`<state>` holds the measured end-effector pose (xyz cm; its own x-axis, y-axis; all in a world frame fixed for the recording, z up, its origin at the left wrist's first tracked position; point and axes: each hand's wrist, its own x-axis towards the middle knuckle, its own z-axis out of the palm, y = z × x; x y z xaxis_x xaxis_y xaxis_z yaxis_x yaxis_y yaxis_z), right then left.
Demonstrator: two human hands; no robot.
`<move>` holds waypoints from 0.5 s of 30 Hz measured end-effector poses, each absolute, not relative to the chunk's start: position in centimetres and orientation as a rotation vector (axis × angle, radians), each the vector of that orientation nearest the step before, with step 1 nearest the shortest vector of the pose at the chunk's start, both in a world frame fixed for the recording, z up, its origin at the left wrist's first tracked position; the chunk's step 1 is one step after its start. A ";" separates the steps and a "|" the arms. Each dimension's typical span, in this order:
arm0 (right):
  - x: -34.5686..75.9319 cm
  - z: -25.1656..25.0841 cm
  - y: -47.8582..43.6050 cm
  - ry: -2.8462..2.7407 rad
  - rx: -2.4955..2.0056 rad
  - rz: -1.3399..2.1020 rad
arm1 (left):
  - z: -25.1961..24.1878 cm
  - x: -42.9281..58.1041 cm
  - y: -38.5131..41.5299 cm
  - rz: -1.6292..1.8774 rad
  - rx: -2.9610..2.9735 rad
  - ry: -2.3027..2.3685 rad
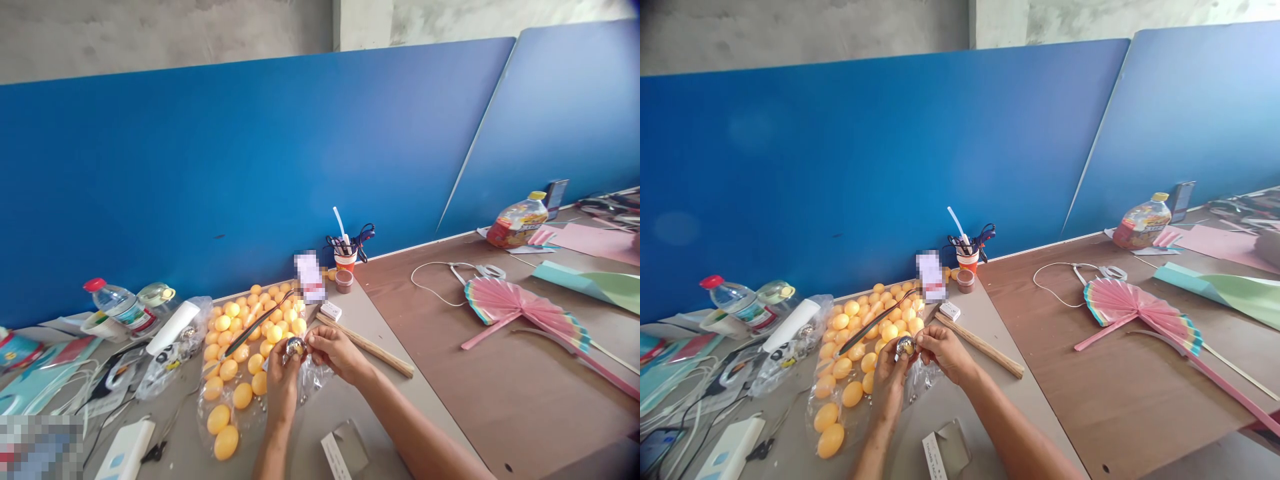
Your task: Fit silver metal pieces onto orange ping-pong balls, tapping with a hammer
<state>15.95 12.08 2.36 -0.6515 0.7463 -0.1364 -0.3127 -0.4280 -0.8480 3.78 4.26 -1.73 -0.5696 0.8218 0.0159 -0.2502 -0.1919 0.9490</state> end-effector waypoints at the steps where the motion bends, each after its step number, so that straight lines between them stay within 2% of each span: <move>1: 16.0 2.4 12.1 -1.104 -0.673 2.122 | -1.7 3.8 4.2 1.842 0.703 1.322; 15: 15.8 2.3 11.8 -1.271 -0.741 2.021 | -2.2 3.6 4.3 1.831 0.677 1.334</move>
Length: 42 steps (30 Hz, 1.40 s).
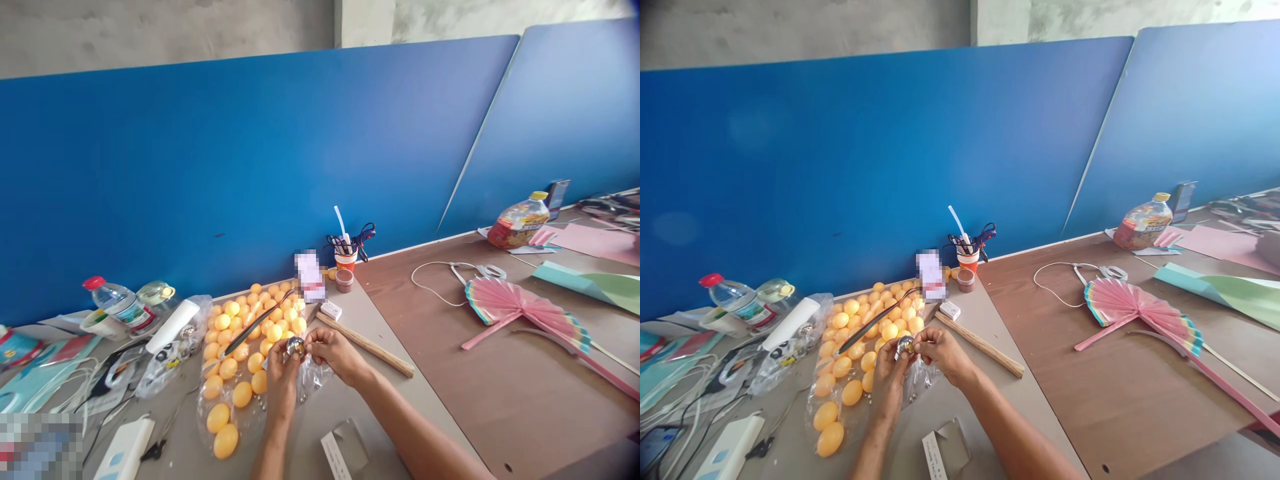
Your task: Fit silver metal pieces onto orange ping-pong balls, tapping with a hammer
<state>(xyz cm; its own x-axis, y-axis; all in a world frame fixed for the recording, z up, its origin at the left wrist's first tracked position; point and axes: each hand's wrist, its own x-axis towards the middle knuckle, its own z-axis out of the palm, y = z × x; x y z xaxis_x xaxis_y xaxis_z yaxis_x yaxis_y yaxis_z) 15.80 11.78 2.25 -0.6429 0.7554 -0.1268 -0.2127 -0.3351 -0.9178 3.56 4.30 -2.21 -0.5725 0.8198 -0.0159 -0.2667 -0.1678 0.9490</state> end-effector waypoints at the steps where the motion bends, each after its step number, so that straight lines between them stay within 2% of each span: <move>1: 15.8 2.3 11.8 -1.267 -0.746 2.021 | -2.2 3.5 4.3 1.833 0.693 1.342; 6: 15.7 2.0 11.8 -1.230 -0.803 2.027 | -2.0 3.4 4.4 1.791 0.760 1.390; 16: 15.6 2.5 11.4 -1.389 -0.964 1.821 | -2.3 3.3 4.4 1.722 0.787 1.444; 28: 15.5 2.1 11.6 -1.256 -0.934 1.969 | -2.9 3.3 4.6 1.754 0.778 1.448; 42: 15.1 1.6 11.4 -1.388 -0.994 1.857 | -2.5 3.9 4.3 1.773 0.765 1.434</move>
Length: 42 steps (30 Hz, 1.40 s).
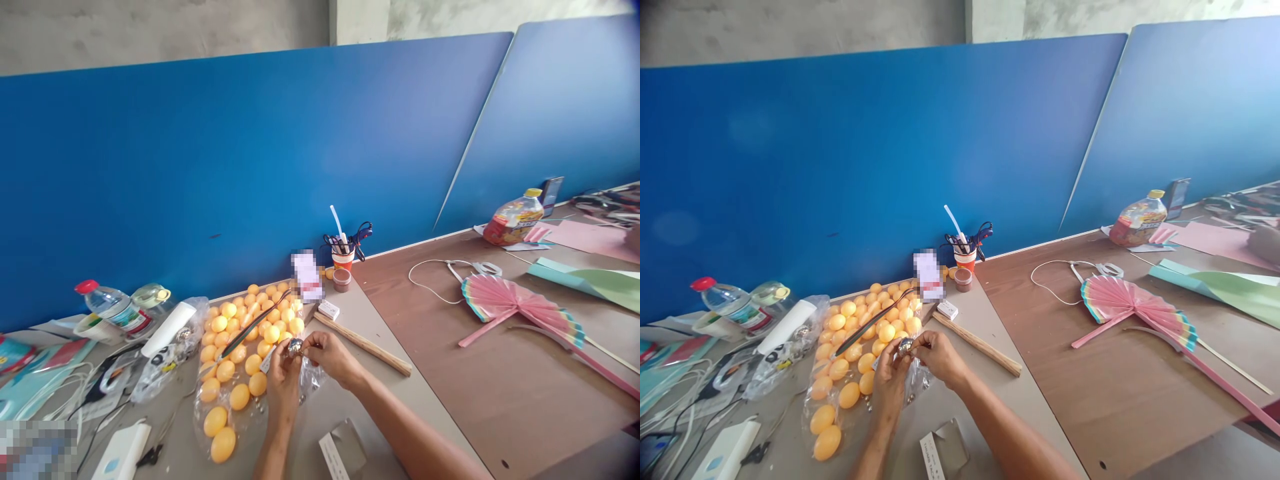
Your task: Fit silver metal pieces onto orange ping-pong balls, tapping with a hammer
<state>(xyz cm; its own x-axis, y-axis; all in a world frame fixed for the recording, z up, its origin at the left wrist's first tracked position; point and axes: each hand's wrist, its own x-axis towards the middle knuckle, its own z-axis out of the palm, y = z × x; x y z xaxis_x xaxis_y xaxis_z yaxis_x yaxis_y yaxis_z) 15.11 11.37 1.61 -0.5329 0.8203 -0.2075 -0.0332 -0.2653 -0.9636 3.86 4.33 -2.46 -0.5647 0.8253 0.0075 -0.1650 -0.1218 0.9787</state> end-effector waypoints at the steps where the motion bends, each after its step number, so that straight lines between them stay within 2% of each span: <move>1: 15.2 1.7 11.3 -1.378 -0.988 1.869 | -2.5 3.9 4.3 1.777 0.765 1.438; 7: 15.5 2.1 11.5 -1.277 -0.900 2.007 | -3.2 3.4 4.4 1.769 0.768 1.441; 20: 15.6 2.0 11.5 -1.250 -0.897 2.033 | -3.3 3.5 4.2 1.770 0.810 1.459; 36: 15.1 2.0 11.2 -1.280 -0.979 1.940 | -3.8 4.0 3.8 1.770 0.875 1.552; 42: 14.9 1.9 10.8 -1.476 -1.160 1.727 | -4.0 3.9 3.6 1.764 0.876 1.586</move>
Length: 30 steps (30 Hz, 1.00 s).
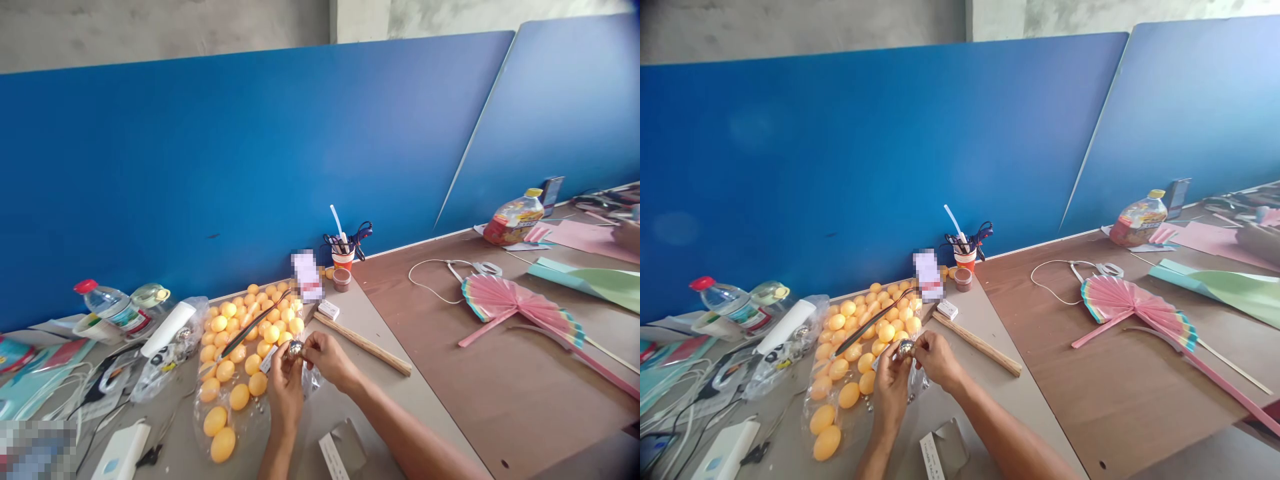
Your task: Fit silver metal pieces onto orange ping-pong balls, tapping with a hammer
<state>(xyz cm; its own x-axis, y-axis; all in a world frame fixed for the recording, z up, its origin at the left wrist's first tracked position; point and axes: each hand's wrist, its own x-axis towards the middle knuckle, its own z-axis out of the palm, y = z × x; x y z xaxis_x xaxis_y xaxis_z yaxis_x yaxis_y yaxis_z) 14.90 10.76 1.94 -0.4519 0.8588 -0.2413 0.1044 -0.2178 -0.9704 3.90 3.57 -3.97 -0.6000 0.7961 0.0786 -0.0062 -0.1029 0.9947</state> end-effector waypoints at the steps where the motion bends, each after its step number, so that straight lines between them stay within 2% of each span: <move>1: 14.8 1.9 10.7 -1.496 -1.192 1.700 | -4.0 3.9 3.6 1.768 0.873 1.588; 5: 14.7 1.7 10.8 -1.469 -1.175 1.712 | -3.9 4.0 3.9 1.769 0.820 1.546; 10: 15.9 1.7 12.5 -1.307 -0.915 1.977 | -3.1 3.7 4.6 1.822 0.613 1.365; 14: 16.9 1.7 13.3 -1.728 -1.101 1.679 | -2.2 3.6 4.8 1.874 0.479 1.318; 19: 15.8 1.4 11.3 -2.446 -1.244 1.078 | -2.0 3.6 4.6 1.886 0.470 1.333; 22: 15.1 1.3 10.2 -2.682 -1.309 0.803 | -2.2 3.6 4.6 1.874 0.500 1.342; 30: 16.0 1.2 11.4 -2.600 -1.228 0.946 | -1.8 3.7 4.6 1.897 0.484 1.340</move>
